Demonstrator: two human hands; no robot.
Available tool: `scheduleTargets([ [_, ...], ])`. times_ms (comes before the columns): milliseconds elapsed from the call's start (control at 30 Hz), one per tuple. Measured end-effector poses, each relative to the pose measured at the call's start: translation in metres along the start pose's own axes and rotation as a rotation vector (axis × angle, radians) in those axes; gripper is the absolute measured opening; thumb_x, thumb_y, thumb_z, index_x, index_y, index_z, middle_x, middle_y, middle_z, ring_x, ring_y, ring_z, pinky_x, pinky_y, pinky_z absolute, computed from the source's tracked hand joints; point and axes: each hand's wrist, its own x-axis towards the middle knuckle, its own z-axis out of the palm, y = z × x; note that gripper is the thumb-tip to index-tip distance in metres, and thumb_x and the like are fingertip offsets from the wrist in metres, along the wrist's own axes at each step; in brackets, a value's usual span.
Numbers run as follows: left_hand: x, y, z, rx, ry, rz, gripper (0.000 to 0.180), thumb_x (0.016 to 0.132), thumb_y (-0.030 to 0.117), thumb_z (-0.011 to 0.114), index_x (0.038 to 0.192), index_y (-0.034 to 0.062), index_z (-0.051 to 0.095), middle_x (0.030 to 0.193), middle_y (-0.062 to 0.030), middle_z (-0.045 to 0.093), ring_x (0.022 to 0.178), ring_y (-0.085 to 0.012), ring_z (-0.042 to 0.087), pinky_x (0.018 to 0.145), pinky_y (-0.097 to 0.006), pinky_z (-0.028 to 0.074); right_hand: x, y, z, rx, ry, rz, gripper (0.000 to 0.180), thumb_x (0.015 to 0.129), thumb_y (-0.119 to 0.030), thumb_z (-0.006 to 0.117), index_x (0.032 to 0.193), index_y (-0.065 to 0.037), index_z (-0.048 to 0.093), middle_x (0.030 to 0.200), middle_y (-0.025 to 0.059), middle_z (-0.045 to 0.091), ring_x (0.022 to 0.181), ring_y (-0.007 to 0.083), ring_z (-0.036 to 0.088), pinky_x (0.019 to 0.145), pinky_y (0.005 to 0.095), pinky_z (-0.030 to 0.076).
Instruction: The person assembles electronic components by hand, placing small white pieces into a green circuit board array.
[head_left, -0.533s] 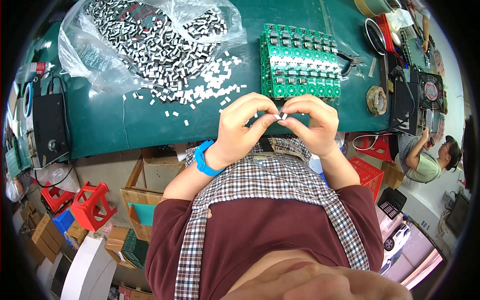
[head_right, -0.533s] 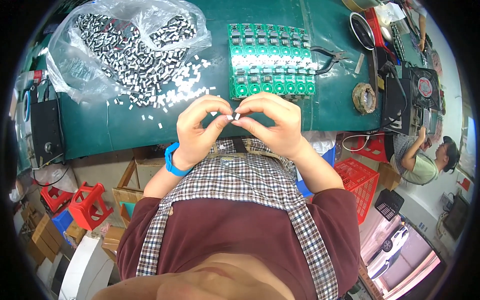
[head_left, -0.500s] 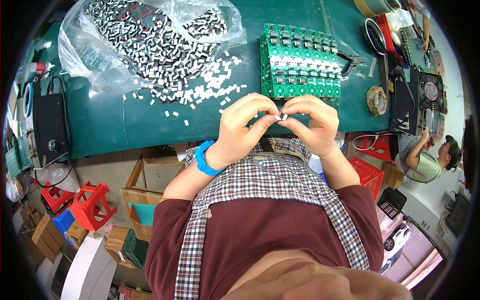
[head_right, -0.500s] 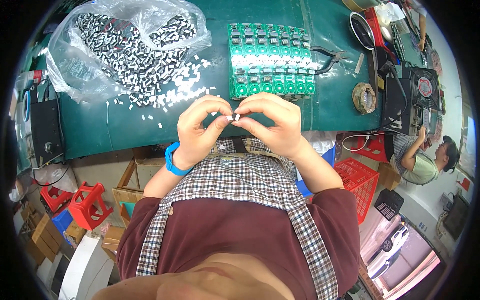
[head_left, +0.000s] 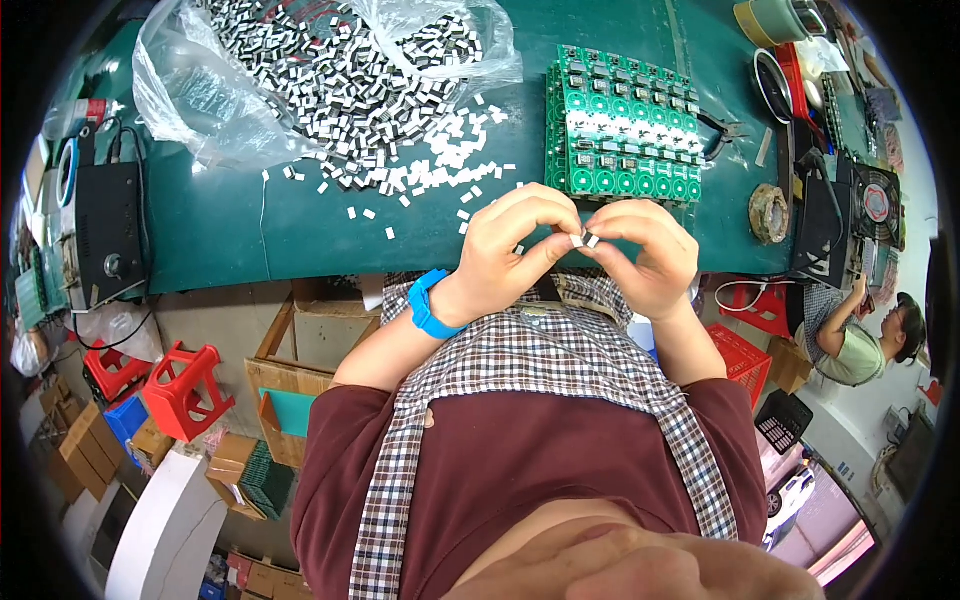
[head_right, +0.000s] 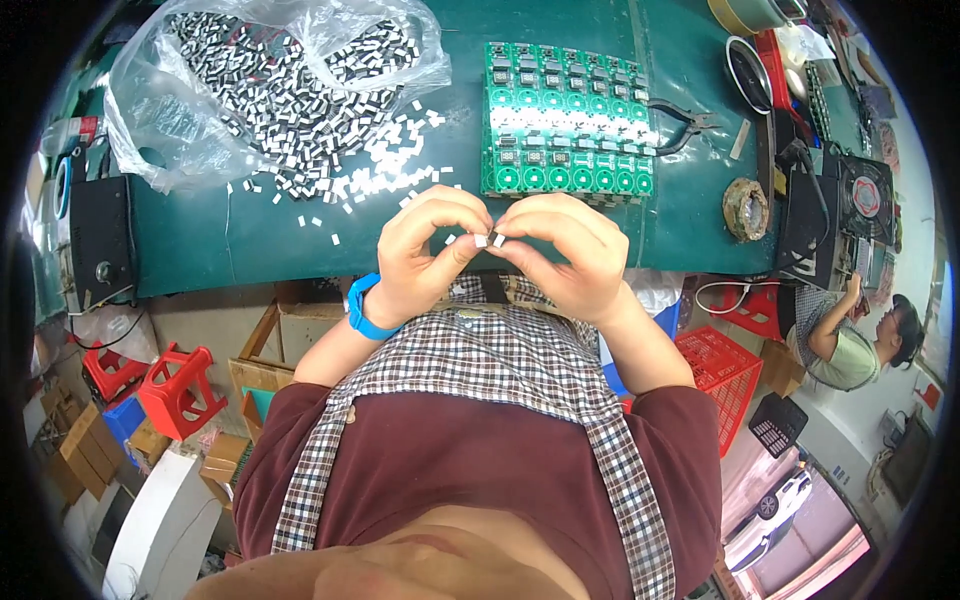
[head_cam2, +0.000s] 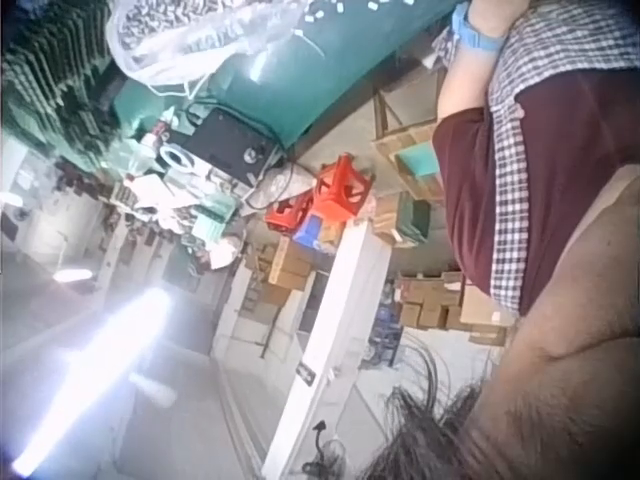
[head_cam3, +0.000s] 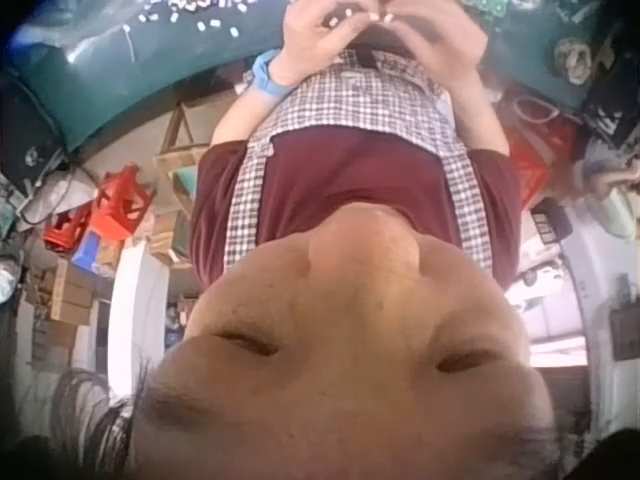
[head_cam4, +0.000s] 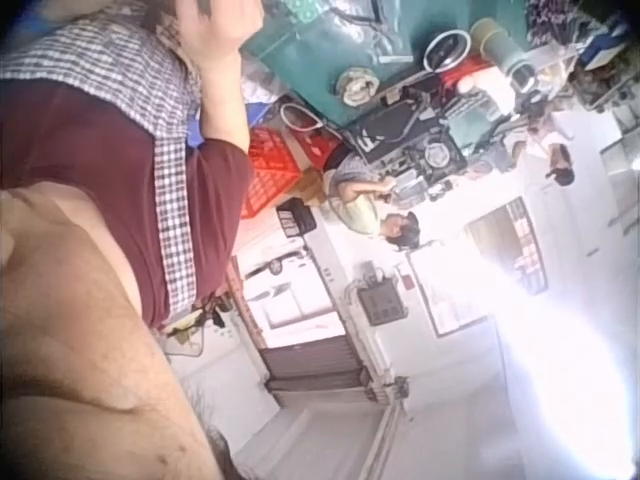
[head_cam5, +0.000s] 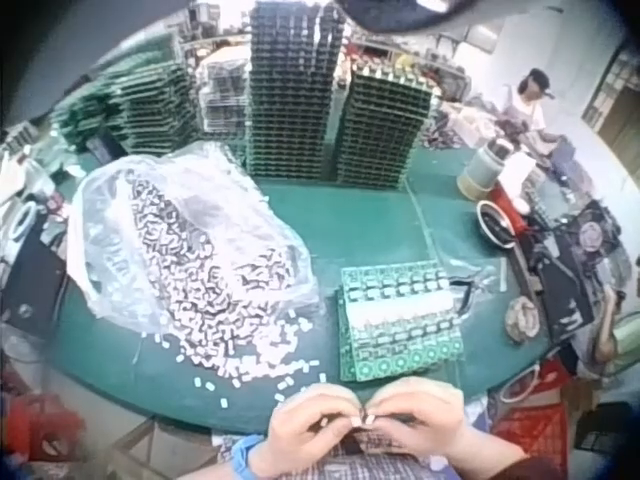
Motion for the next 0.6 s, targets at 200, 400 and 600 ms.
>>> scheduleTargets([
  [200, 0.001, 0.0, 0.002, 0.195, 0.07, 0.118, 0.017, 0.07, 0.001, 0.071, 0.086, 0.0018, 0.067, 0.082, -0.0101, 0.064, 0.071, -0.0219, 0.063, 0.061, -0.03, 0.05, -0.003, 0.0, 0.001, -0.066, 0.021, -0.012, 0.022, 0.063, 0.002, 0.076, 0.082, 0.0, 0.065, 0.081, 0.0102, 0.066, 0.075, 0.0217, 0.066, 0.066, 0.0301, 0.054],
  [400, -0.001, 0.004, -0.001, 0.292, 0.106, 0.152, 0.014, 0.069, 0.0, 0.071, 0.082, 0.0016, 0.065, 0.079, -0.0092, 0.063, 0.069, -0.0232, 0.062, 0.058, -0.031, 0.049, 0.0, -0.003, 0.003, -0.113, 0.04, -0.02, 0.021, 0.064, 0.002, 0.075, 0.082, 0.0, 0.064, 0.08, 0.0097, 0.066, 0.075, 0.0221, 0.066, 0.066, 0.0295, 0.054],
  [600, -0.011, 0.011, -0.048, 0.956, 0.309, -0.182, 0.017, 0.078, 0.003, 0.064, 0.094, 0.0002, 0.061, 0.094, -0.0155, 0.058, 0.083, -0.0329, 0.058, 0.07, -0.04, 0.047, 0.01, 0.03, -0.041, -0.465, 0.046, 0.108, 0.017, 0.072, 0.0, 0.069, 0.088, -0.004, 0.065, 0.086, 0.0085, 0.065, 0.077, 0.0223, 0.064, 0.066, 0.03, 0.051],
])
